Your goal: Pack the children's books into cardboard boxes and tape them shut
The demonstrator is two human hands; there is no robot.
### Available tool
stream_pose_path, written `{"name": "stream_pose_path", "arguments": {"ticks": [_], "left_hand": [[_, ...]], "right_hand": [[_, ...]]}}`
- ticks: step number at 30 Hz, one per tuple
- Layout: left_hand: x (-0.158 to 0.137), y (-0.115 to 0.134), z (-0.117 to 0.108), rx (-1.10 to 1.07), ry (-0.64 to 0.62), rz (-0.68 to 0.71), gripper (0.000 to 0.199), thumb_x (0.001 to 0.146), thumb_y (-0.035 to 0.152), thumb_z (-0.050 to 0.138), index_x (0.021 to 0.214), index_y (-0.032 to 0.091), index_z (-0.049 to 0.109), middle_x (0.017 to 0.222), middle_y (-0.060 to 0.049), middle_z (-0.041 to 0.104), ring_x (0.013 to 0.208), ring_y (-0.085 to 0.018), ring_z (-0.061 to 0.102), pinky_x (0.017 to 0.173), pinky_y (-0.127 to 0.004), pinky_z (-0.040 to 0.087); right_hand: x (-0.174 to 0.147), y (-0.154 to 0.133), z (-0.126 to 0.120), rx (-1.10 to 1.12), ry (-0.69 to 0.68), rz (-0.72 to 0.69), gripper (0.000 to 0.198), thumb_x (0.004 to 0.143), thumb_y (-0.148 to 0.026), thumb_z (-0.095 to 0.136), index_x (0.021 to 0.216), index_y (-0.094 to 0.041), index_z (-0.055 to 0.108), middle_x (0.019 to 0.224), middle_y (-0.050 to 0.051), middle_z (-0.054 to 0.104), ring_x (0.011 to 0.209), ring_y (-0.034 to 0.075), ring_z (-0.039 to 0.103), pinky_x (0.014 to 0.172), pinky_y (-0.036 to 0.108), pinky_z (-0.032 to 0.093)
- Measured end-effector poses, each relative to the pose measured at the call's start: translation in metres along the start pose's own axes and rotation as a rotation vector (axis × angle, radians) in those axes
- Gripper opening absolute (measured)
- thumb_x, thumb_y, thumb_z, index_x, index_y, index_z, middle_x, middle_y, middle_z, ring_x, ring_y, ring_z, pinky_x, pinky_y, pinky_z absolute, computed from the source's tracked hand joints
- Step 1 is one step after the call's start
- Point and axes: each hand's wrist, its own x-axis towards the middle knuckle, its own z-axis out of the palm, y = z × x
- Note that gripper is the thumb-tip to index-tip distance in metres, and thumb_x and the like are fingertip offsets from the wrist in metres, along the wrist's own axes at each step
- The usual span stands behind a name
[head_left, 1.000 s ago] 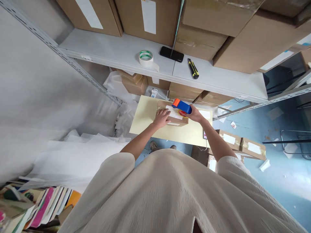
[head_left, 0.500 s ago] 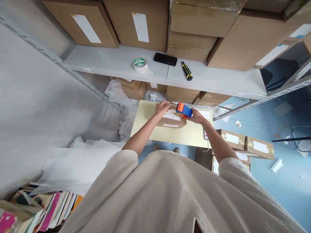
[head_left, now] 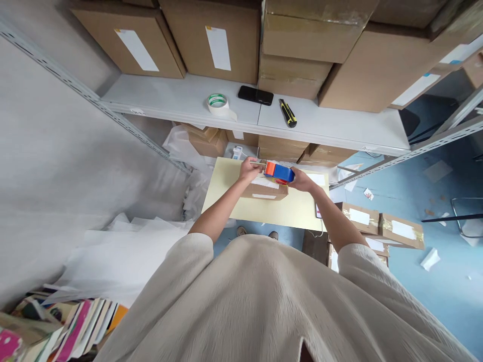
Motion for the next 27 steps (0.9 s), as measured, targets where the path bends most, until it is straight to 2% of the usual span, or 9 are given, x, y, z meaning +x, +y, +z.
{"name": "stream_pose_path", "arguments": {"ticks": [5, 11, 17, 20, 27], "left_hand": [[0.003, -0.011, -0.015, -0.092, 0.011, -0.074, 0.058, 0.081, 0.026, 0.099, 0.124, 0.027, 0.059, 0.086, 0.001, 0.079, 0.089, -0.025, 0.082, 0.082, -0.037, 0.06], [0.007, -0.018, -0.035, -0.15, 0.055, -0.091, 0.06, 0.079, 0.015, 0.095, 0.122, 0.027, 0.055, 0.084, 0.004, 0.073, 0.083, -0.022, 0.078, 0.079, -0.035, 0.058], [0.02, -0.045, -0.088, -0.162, 0.211, -0.161, 0.057, 0.076, 0.004, 0.088, 0.116, 0.027, 0.054, 0.08, 0.004, 0.069, 0.079, -0.025, 0.076, 0.079, -0.038, 0.054], [0.021, -0.059, -0.107, -0.162, 0.224, -0.202, 0.057, 0.074, 0.002, 0.084, 0.114, 0.028, 0.053, 0.078, 0.005, 0.069, 0.079, -0.024, 0.075, 0.078, -0.036, 0.053], [0.014, -0.077, -0.111, -0.195, 0.199, -0.176, 0.055, 0.076, 0.006, 0.076, 0.121, 0.029, 0.053, 0.077, 0.008, 0.069, 0.08, -0.018, 0.075, 0.081, -0.033, 0.057]], "right_hand": [[0.016, -0.014, -0.005, -0.084, -0.091, -0.048, 0.066, 0.076, -0.057, 0.098, 0.123, -0.023, 0.067, 0.112, 0.01, 0.079, 0.093, 0.028, 0.07, 0.08, 0.037, 0.057], [0.022, -0.043, -0.013, -0.161, -0.171, -0.051, 0.072, 0.078, -0.071, 0.095, 0.126, -0.026, 0.069, 0.117, 0.012, 0.081, 0.098, 0.032, 0.074, 0.082, 0.041, 0.06], [0.013, -0.054, -0.032, -0.224, -0.188, 0.008, 0.078, 0.075, -0.073, 0.097, 0.129, -0.023, 0.071, 0.111, 0.016, 0.082, 0.096, 0.035, 0.075, 0.078, 0.042, 0.06], [0.012, -0.053, -0.033, -0.265, -0.19, 0.024, 0.076, 0.075, -0.074, 0.096, 0.125, -0.022, 0.072, 0.106, 0.015, 0.081, 0.092, 0.034, 0.074, 0.075, 0.041, 0.059], [0.018, -0.06, -0.018, -0.375, -0.171, 0.016, 0.065, 0.079, -0.069, 0.095, 0.118, -0.024, 0.07, 0.111, 0.015, 0.081, 0.104, 0.038, 0.075, 0.09, 0.045, 0.061]]}}
